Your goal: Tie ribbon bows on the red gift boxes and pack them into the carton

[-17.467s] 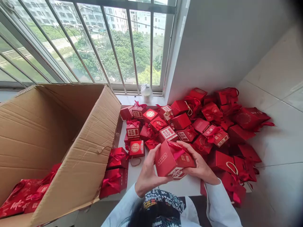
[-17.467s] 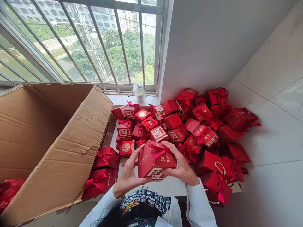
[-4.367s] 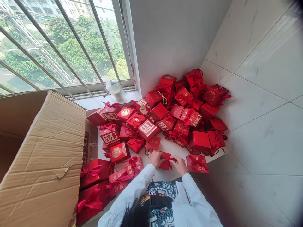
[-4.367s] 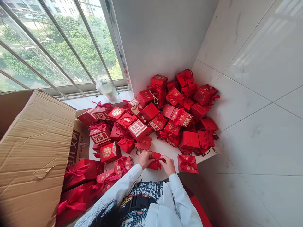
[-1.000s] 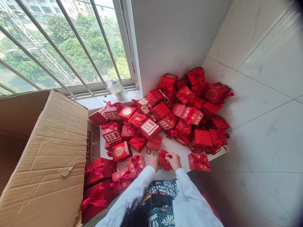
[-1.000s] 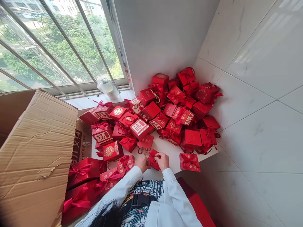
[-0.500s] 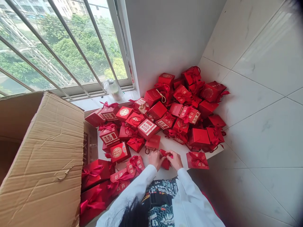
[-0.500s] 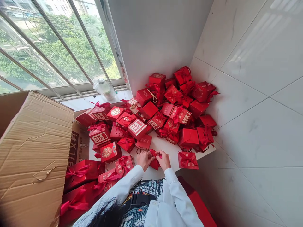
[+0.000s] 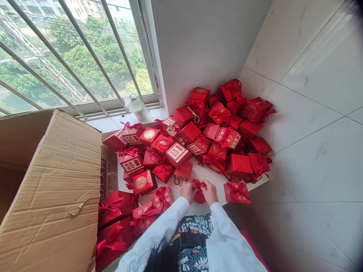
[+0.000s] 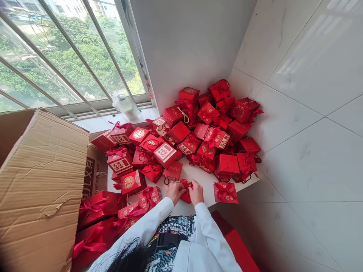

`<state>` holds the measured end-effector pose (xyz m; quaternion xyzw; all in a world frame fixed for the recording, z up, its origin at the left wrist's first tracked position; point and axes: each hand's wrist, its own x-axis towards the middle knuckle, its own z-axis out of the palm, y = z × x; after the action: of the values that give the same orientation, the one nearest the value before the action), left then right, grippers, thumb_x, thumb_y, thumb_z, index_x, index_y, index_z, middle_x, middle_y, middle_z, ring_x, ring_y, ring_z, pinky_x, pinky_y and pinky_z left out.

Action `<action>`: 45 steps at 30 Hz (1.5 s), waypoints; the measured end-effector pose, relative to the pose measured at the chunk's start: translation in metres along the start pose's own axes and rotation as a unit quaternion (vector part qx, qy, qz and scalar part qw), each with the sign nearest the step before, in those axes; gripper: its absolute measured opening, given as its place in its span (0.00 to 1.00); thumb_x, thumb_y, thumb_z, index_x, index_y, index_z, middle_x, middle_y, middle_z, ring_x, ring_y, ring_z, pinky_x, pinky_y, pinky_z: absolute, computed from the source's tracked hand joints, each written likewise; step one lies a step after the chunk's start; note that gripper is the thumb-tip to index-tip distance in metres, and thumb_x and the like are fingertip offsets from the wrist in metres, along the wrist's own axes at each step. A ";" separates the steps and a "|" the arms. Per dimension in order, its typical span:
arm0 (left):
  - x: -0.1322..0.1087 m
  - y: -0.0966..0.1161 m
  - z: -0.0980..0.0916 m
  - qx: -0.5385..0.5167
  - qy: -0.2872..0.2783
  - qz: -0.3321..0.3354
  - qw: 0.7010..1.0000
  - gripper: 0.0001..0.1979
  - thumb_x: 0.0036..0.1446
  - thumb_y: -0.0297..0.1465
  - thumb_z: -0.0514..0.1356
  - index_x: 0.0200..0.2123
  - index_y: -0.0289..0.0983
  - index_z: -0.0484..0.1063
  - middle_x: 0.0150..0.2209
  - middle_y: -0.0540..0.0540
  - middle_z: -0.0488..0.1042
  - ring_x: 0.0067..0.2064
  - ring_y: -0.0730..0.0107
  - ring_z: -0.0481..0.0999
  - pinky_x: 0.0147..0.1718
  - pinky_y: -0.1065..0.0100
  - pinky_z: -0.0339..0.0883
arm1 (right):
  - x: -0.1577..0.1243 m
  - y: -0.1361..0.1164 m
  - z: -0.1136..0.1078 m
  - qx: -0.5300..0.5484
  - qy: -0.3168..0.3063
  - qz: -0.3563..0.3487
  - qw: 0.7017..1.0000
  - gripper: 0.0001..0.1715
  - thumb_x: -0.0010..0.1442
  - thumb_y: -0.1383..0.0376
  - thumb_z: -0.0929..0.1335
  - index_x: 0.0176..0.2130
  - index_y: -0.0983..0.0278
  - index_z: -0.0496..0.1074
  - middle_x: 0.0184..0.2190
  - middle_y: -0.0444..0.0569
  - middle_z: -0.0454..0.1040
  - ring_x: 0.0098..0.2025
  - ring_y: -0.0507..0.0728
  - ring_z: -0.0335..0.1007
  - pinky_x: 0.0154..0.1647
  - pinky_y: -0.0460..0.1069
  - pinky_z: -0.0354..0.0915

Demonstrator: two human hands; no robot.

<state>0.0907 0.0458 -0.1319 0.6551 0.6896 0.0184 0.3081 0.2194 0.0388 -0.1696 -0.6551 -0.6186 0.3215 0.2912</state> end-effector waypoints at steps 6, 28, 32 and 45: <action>0.001 -0.004 0.003 -0.031 -0.003 -0.002 1.000 0.07 0.54 0.37 0.61 0.31 0.41 0.77 0.38 0.46 0.78 0.47 0.58 0.71 0.44 0.58 0.59 | -0.013 0.002 -0.017 -0.074 0.080 -0.001 0.994 0.11 0.58 0.65 0.61 0.42 0.64 0.66 0.43 0.56 0.69 0.46 0.60 0.65 0.47 0.54 0.62; 0.006 -0.004 0.002 -0.099 -0.043 -0.074 0.991 0.06 0.47 0.35 0.66 0.30 0.41 0.78 0.35 0.49 0.80 0.42 0.63 0.76 0.39 0.65 0.63 | -0.045 0.007 -0.007 -0.238 -0.142 -0.082 0.957 0.09 0.58 0.68 0.62 0.34 0.58 0.71 0.32 0.46 0.75 0.36 0.55 0.70 0.31 0.46 0.57; 0.007 -0.004 0.003 -0.104 -0.048 -0.077 0.990 0.06 0.47 0.35 0.66 0.29 0.40 0.77 0.34 0.50 0.80 0.41 0.64 0.76 0.36 0.67 0.64 | -0.043 0.006 -0.009 -0.218 -0.141 -0.094 0.961 0.07 0.56 0.68 0.64 0.31 0.58 0.71 0.30 0.45 0.74 0.34 0.54 0.69 0.30 0.45 0.56; 0.000 -0.006 0.003 -0.069 -0.024 -0.021 0.997 0.10 0.52 0.40 0.62 0.30 0.40 0.77 0.36 0.46 0.79 0.45 0.57 0.72 0.46 0.57 0.58 | -0.022 0.023 -0.024 -0.124 -0.030 0.019 0.992 0.18 0.58 0.50 0.61 0.33 0.60 0.69 0.27 0.45 0.72 0.27 0.55 0.66 0.27 0.47 0.57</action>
<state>0.0870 0.0441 -0.1371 0.6178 0.6930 0.0435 0.3689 0.2522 0.0159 -0.1715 -0.6877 -0.6497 0.2674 0.1830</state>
